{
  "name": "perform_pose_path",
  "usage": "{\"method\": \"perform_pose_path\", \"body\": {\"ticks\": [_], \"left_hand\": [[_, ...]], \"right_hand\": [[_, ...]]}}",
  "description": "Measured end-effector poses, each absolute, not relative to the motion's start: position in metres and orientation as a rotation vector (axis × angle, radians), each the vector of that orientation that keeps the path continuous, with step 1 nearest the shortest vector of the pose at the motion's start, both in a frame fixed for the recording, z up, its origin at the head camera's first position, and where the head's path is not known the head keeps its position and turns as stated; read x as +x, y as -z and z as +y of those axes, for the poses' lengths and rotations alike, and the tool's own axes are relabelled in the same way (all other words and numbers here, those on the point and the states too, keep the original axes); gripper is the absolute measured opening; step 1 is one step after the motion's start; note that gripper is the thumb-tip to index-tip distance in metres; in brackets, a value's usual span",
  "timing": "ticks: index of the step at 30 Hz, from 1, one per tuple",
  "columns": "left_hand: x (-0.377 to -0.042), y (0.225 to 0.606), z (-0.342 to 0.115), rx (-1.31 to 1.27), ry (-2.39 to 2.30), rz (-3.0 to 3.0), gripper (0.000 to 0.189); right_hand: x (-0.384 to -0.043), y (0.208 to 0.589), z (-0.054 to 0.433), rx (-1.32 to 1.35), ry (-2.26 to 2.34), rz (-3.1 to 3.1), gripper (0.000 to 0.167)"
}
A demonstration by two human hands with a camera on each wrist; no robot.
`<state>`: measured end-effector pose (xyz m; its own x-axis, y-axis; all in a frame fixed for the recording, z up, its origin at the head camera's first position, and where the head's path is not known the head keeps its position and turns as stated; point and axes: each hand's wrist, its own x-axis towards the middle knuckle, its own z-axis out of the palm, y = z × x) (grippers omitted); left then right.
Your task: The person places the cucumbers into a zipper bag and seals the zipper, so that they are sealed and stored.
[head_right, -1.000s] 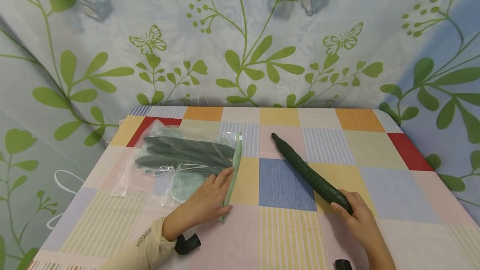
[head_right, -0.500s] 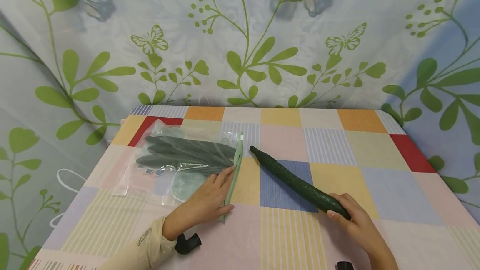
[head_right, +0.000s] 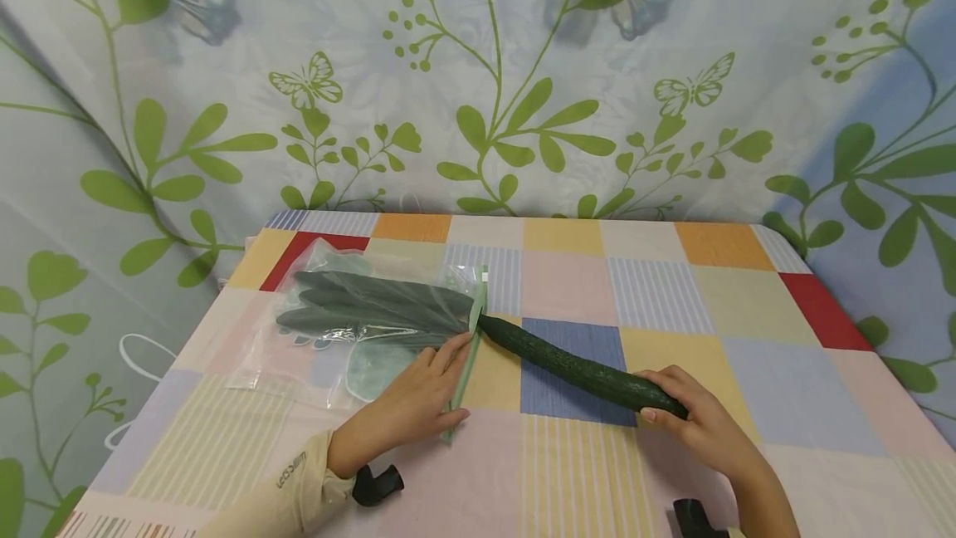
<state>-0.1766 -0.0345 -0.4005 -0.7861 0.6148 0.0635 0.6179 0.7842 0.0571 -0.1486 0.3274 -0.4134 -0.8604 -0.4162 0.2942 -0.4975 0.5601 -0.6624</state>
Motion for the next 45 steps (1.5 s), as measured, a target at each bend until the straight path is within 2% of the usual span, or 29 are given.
{"method": "perform_pose_path", "body": {"ticks": [7,14,21,26,36,45], "left_hand": [[-0.176,0.402,-0.034,-1.027,0.065,-2.939,0.08],[-0.176,0.403,-0.034,-1.012,0.009,-2.93,0.08],[-0.175,0.399,-0.034,-0.986,-0.012,-2.941,0.079],[-0.175,0.399,-0.034,-0.979,-0.057,-2.909,0.078],[-0.174,0.4,-0.036,-0.964,-0.11,-2.858,0.074],[-0.173,0.398,-0.037,-0.95,-0.124,-2.832,0.076]], "right_hand": [[-0.181,0.408,0.328,0.995,-1.23,-2.709,0.042],[-0.201,0.407,0.321,0.982,-1.275,-2.814,0.038],[-0.216,0.413,0.305,0.804,-1.437,-2.99,0.04],[-0.23,0.424,0.29,0.872,-1.686,-2.964,0.043],[-0.248,0.435,0.257,0.958,-1.722,-2.858,0.037],[-0.263,0.438,0.224,0.972,-1.8,-2.815,0.041]]}}
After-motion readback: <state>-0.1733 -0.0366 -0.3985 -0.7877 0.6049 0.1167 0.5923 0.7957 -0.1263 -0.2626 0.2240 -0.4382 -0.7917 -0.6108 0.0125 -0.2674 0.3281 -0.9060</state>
